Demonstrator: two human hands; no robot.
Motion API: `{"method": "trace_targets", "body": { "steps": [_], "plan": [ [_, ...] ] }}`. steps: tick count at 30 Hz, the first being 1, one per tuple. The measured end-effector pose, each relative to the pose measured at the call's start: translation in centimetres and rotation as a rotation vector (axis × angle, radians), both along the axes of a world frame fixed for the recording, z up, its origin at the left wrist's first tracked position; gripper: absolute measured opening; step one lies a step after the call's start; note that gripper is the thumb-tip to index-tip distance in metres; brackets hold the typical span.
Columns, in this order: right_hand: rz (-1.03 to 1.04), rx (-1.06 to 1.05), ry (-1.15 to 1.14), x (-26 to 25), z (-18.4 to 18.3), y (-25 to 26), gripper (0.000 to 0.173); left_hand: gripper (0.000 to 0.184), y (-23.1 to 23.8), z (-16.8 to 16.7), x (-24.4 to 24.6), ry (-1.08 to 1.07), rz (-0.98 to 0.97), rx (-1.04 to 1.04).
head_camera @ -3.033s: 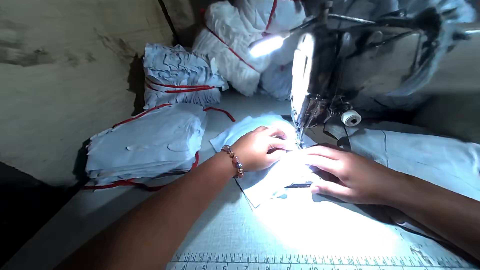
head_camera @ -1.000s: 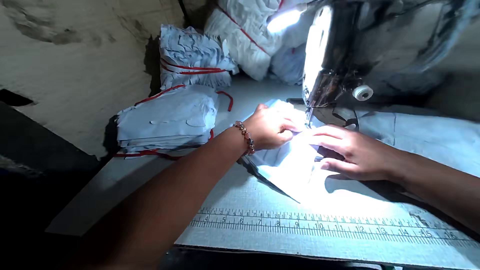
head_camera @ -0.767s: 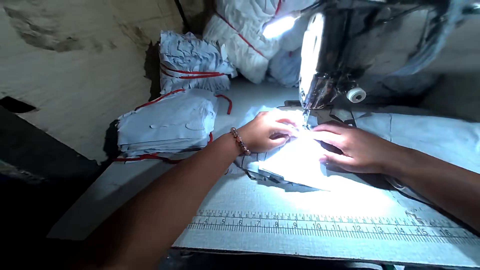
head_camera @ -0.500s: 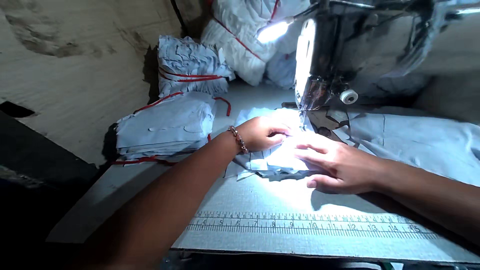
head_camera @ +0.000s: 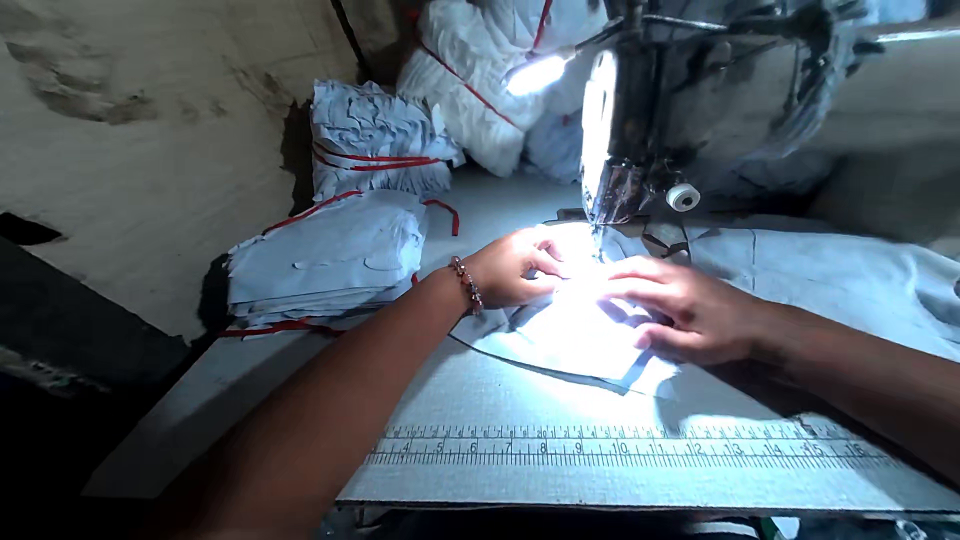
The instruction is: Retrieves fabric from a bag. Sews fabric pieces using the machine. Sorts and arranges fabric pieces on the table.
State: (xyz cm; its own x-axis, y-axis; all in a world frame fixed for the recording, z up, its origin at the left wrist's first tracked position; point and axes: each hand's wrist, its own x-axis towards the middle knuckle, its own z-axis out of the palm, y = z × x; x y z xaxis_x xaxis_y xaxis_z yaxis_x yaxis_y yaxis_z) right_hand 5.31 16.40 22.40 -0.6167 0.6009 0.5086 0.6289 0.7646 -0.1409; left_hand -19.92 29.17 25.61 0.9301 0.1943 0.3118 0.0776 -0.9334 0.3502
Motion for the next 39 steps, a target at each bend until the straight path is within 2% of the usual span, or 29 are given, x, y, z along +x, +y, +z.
{"method": "trace_targets", "body": {
  "steps": [4, 7, 12, 19, 22, 24, 27, 31, 34, 36, 39],
  "plan": [
    [0.017, -0.019, -0.006, 0.4, -0.5, 0.6, 0.043, 0.017, 0.7, -1.3, -0.1, -0.132, -0.113, -0.097],
    [-0.034, -0.012, -0.029, 0.8, -0.4, 0.9, 0.045, 0.014, 0.9, -1.6, 0.2, -0.156, -0.147, -0.122],
    [-0.026, 0.048, -0.080, -1.3, -0.2, -0.3, 0.056, 0.017, 0.7, -1.2, 0.5, -0.096, -0.051, -0.026],
    [-0.123, 0.020, -0.080, 0.6, -0.6, 1.2, 0.054, 0.022, -0.1, -0.2, 0.8, 0.033, 0.089, 0.006],
    [-0.183, -0.004, -0.079, 1.5, -0.7, 1.8, 0.050, 0.030, -0.3, 0.0, 1.0, 0.004, 0.084, 0.031],
    [-0.211, 0.008, -0.086, 1.5, -0.6, 1.8, 0.048, 0.033, -0.4, 0.4, 0.9, 0.043, 0.114, -0.022],
    [-0.092, 0.103, -0.047, -0.9, -0.2, 1.0, 0.048, 0.034, -0.3, 0.9, 1.3, 0.093, 0.160, -0.120],
    [-0.026, -0.034, -0.076, -3.1, -0.4, 0.4, 0.061, 0.028, 0.0, 0.5, 2.1, 0.027, 0.111, -0.133],
    [-0.059, -0.094, -0.071, -2.4, 0.1, -0.1, 0.061, 0.019, 0.6, -0.3, 2.4, 0.006, 0.035, -0.002],
    [-0.095, -0.146, -0.089, -1.9, 0.5, -0.5, 0.061, 0.020, 0.8, -0.5, 2.3, -0.001, 0.035, 0.074],
    [-0.137, -0.192, -0.071, -1.3, 0.9, -0.7, 0.055, 0.024, 0.6, -0.1, 2.2, 0.060, 0.095, 0.083]
  ]
}}
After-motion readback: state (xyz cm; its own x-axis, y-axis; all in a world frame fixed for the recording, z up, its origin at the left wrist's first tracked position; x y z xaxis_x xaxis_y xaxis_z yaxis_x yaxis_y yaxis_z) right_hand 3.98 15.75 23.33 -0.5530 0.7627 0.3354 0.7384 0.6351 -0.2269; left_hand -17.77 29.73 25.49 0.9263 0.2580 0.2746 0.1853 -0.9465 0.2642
